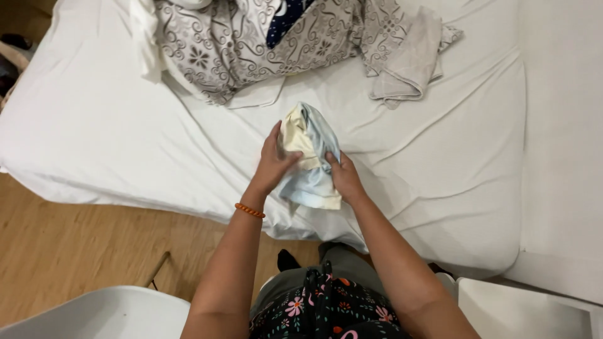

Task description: The person folds a dark brown cloth and places it into a white wardrobe shelf. They then fold a white polka-dotted shirt and place it in the same shelf. The person proceeds to fold a colorful tie-dye towel and a white towel on the bed.

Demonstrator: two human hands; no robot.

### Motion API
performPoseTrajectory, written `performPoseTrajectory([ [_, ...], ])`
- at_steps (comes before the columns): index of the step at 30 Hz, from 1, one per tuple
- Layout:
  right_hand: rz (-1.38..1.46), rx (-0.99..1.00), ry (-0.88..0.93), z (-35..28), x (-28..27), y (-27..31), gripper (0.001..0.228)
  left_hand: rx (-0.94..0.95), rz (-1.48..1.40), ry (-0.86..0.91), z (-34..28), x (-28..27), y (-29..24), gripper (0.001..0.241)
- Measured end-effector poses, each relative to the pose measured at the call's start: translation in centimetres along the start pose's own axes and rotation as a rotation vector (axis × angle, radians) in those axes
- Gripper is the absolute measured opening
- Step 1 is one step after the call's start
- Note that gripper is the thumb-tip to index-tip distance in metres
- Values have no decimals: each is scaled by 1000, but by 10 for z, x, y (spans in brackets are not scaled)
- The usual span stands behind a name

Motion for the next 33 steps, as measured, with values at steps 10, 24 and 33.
performPoseTrajectory([
  [10, 8, 354, 226, 28, -43, -5, 54, -494, 170, 217, -37, 5, 91, 44],
  [24, -417, 124, -397, 76, -233, -152, 39, -223, 560, -403, 17, 31, 147, 34],
  [33, -229, 613, -119, 55, -155, -299, 67, -424, 536, 98, -18, 147, 212, 30],
])
Point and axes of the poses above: each hand's wrist, its own z-axis towards the middle knuckle, its own x-axis out of the palm, y = z × x, the point moved 8 cm from there along z, towards the middle knuckle, and after that the axes turned 1 degree about -x, right-handed, at the moved point
